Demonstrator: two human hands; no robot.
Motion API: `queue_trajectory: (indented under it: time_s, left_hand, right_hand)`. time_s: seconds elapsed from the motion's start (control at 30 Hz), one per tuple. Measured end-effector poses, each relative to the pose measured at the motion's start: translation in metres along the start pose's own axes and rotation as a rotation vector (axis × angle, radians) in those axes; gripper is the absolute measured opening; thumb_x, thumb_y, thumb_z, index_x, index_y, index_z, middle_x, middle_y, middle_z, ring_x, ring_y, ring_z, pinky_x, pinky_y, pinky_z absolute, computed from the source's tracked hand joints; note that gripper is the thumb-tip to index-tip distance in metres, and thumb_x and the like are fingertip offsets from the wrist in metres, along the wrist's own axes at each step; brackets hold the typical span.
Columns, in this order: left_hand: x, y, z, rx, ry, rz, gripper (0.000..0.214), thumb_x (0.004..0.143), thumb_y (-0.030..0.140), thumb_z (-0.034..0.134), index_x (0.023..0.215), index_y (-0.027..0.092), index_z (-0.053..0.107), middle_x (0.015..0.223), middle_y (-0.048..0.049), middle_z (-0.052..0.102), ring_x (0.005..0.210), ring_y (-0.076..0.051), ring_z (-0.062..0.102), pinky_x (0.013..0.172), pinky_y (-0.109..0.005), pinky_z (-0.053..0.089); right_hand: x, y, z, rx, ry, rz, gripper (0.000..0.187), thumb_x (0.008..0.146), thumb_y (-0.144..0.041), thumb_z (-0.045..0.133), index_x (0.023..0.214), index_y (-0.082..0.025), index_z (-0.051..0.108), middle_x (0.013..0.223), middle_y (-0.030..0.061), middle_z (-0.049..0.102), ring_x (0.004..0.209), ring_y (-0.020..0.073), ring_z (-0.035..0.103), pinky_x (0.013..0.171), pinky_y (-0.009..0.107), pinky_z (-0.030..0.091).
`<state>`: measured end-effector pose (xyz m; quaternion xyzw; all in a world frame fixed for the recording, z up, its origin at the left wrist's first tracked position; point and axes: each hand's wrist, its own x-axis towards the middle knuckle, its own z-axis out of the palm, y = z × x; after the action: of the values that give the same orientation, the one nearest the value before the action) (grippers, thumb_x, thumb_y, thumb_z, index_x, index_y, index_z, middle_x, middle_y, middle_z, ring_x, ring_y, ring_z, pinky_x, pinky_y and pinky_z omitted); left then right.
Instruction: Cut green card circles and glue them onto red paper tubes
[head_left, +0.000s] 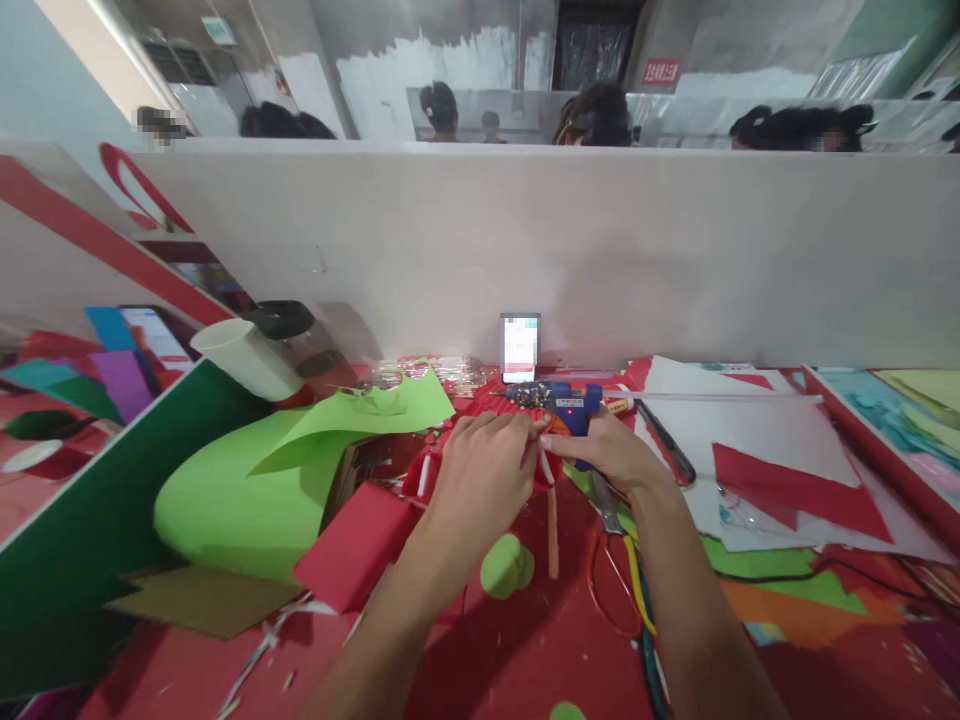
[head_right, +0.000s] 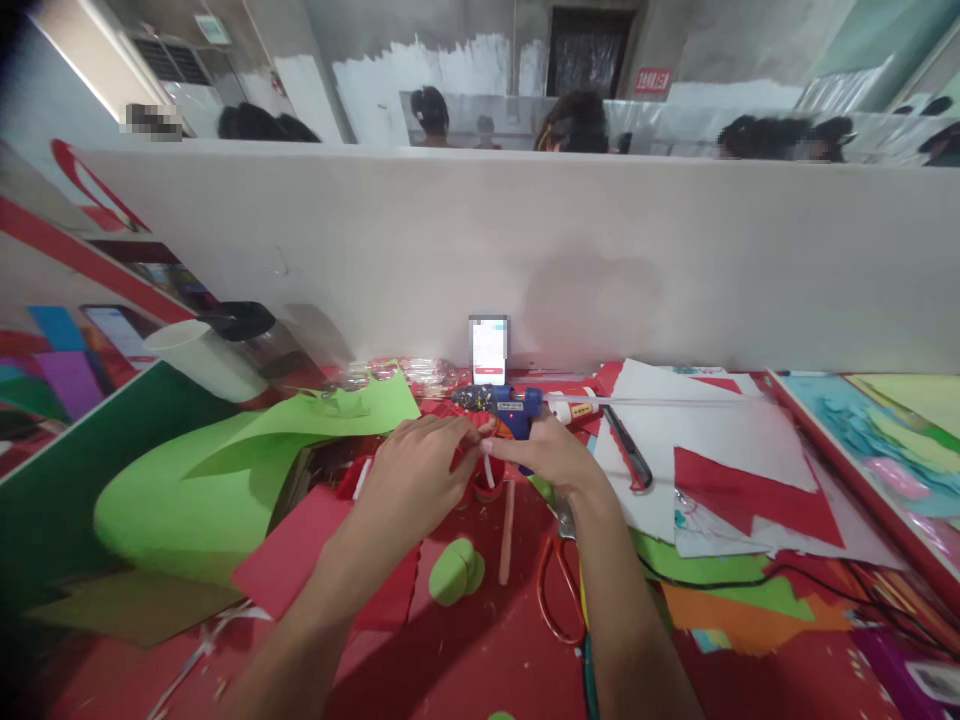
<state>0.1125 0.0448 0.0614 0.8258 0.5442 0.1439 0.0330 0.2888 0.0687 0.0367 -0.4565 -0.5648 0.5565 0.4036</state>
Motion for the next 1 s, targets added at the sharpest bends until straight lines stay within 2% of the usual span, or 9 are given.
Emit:
queue_trajectory:
  time_s: [0.1,0.23,0.4,0.53,0.7,0.87,1.0]
  left_hand:
    - [0.000,-0.001,0.000,-0.018,0.006,-0.006,0.019,0.098,0.022,0.047,0.089,0.020,0.065,0.086,-0.0058,0.074,0.084,-0.026,0.068,0.080,-0.040,0.045]
    - [-0.001,-0.001,0.000,-0.070,-0.004,0.004,0.016,0.096,0.018,0.048,0.088,0.019,0.061,0.090,-0.0057,0.073,0.084,-0.025,0.067,0.076,-0.039,0.044]
    - [-0.002,-0.002,0.002,-0.109,-0.006,0.013,0.013,0.094,0.015,0.048,0.089,0.019,0.059,0.093,-0.0062,0.072,0.088,-0.026,0.065,0.077,-0.039,0.043]
    - [-0.002,-0.002,0.002,-0.133,-0.005,0.020,0.012,0.093,0.013,0.049,0.089,0.020,0.058,0.093,-0.0050,0.071,0.088,-0.026,0.064,0.077,-0.039,0.042]
    - [-0.003,-0.002,0.002,-0.135,-0.004,0.014,0.012,0.090,0.011,0.049,0.088,0.020,0.057,0.093,-0.0052,0.070,0.088,-0.026,0.063,0.076,-0.039,0.041]
    - [-0.003,-0.001,0.002,-0.118,-0.019,0.012,0.014,0.090,0.010,0.047,0.088,0.020,0.056,0.093,-0.0060,0.070,0.087,-0.026,0.062,0.077,-0.038,0.040]
    - [-0.003,-0.001,0.002,-0.106,-0.029,0.009,0.015,0.089,0.008,0.045,0.088,0.020,0.054,0.093,-0.0065,0.069,0.086,-0.026,0.061,0.077,-0.039,0.040]
  right_hand:
    - [0.000,0.002,-0.002,0.012,0.010,0.069,0.032,0.070,-0.034,0.083,0.097,-0.024,0.070,0.088,0.0020,0.073,0.087,0.0237,0.068,0.080,0.037,0.054]
    - [0.002,0.006,-0.005,-0.018,0.007,0.105,0.028,0.068,-0.033,0.084,0.089,-0.024,0.067,0.069,-0.0017,0.064,0.068,0.0199,0.061,0.067,0.034,0.049]
    - [0.003,0.007,-0.004,-0.013,0.008,0.083,0.029,0.068,-0.031,0.082,0.091,-0.023,0.066,0.075,-0.0013,0.065,0.069,0.0184,0.059,0.067,0.033,0.047]
    - [0.002,0.005,-0.003,-0.059,0.038,0.121,0.025,0.071,-0.033,0.080,0.088,-0.022,0.065,0.074,-0.0013,0.065,0.068,0.0179,0.058,0.064,0.032,0.046]
    - [0.001,0.006,-0.002,-0.058,0.026,0.037,0.031,0.071,-0.030,0.079,0.100,-0.024,0.068,0.098,0.0028,0.072,0.088,0.0218,0.064,0.079,0.035,0.051]
    - [0.004,0.011,-0.002,-0.083,0.049,0.079,0.026,0.070,-0.034,0.080,0.087,-0.023,0.064,0.075,-0.0013,0.065,0.067,0.0173,0.057,0.060,0.030,0.044]
    - [0.004,0.012,-0.003,-0.076,0.048,0.102,0.024,0.069,-0.033,0.080,0.079,-0.022,0.062,0.065,-0.0038,0.057,0.057,0.0140,0.048,0.055,0.029,0.038]
